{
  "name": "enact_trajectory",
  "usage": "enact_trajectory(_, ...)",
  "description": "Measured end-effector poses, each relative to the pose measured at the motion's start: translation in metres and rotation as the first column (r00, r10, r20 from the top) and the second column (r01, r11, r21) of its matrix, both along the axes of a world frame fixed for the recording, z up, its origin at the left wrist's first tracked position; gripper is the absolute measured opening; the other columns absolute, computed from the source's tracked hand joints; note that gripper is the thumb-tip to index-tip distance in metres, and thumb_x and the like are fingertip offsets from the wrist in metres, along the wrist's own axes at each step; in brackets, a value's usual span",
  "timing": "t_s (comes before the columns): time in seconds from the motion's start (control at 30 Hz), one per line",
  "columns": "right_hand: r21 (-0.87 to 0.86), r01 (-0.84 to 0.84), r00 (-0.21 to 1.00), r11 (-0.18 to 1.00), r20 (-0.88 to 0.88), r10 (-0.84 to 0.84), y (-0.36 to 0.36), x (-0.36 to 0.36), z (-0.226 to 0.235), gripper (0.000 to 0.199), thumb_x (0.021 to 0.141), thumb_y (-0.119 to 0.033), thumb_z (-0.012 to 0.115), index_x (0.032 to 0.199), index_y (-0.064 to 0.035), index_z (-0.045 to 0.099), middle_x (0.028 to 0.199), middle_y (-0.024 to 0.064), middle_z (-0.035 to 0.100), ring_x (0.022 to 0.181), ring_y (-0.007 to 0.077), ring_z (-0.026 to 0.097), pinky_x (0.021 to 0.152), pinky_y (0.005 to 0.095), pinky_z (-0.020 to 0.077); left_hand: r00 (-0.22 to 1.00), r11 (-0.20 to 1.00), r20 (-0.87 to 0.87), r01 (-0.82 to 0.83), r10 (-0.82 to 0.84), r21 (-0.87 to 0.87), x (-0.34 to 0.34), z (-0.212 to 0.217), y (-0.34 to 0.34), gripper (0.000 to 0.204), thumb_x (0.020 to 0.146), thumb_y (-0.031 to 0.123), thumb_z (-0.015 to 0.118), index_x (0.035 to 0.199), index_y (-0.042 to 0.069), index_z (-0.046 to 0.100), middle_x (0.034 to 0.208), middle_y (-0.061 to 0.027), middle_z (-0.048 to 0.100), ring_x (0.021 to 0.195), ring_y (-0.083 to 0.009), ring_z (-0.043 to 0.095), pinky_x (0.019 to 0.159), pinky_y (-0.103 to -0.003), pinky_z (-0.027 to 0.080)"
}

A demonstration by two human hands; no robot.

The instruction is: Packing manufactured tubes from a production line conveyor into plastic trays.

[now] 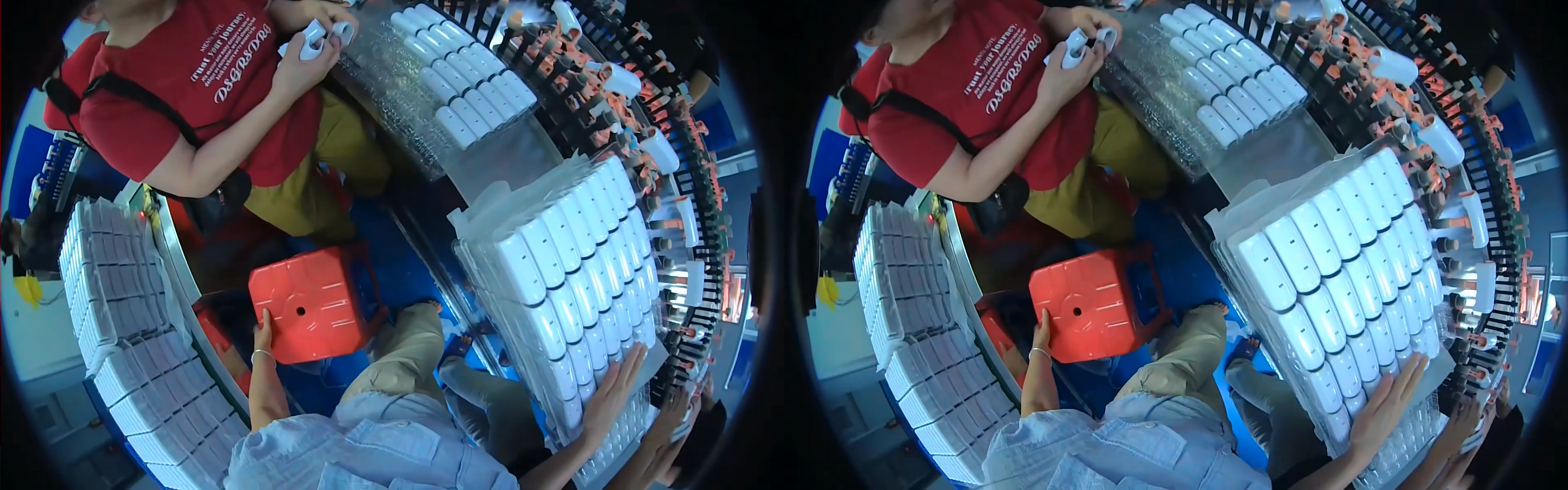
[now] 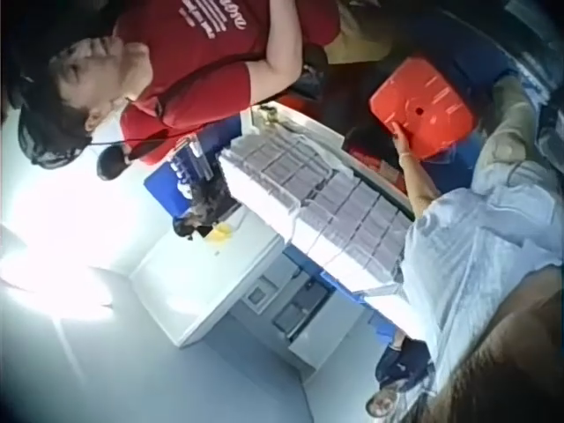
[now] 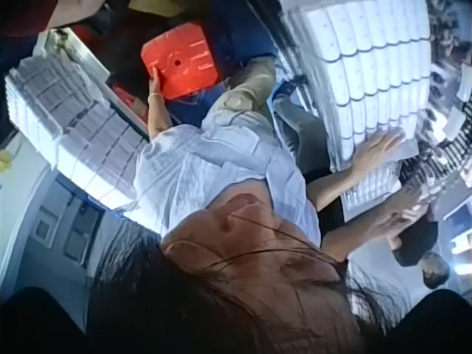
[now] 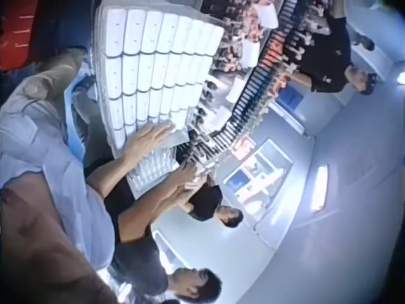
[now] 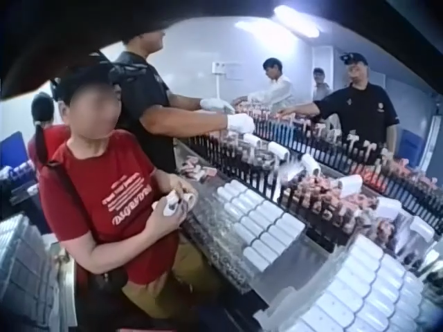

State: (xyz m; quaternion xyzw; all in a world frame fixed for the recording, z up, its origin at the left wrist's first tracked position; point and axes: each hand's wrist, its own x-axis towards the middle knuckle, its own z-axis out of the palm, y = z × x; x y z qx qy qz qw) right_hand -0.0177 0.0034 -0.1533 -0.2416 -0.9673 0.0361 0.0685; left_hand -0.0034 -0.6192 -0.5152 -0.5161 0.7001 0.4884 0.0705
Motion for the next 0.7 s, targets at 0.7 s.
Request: enact_trajectory(0.7, 0.036, 0.049, 0.998, 0.998, -0.027, -0.048, -0.004, -0.003, -0.005, 0.048, 0.099, -0.025, 0.031, 0.141, -0.0024, 0.029, 0.146, 0.0221, 0.025, 0.135, 0.0365, 0.024, 0.108, 0.0407, 0.0228, 0.998, 0.983, -0.009, -0.053, 0.055, 0.178, -0.043, -0.007, 0.239, 0.073, 0.079, 0.049, 0.067, 0.12, -0.009, 0.046, 0.121, -0.0217, 0.054, 0.106, -0.0288, 0.056, 0.087, -0.037, 0.047)
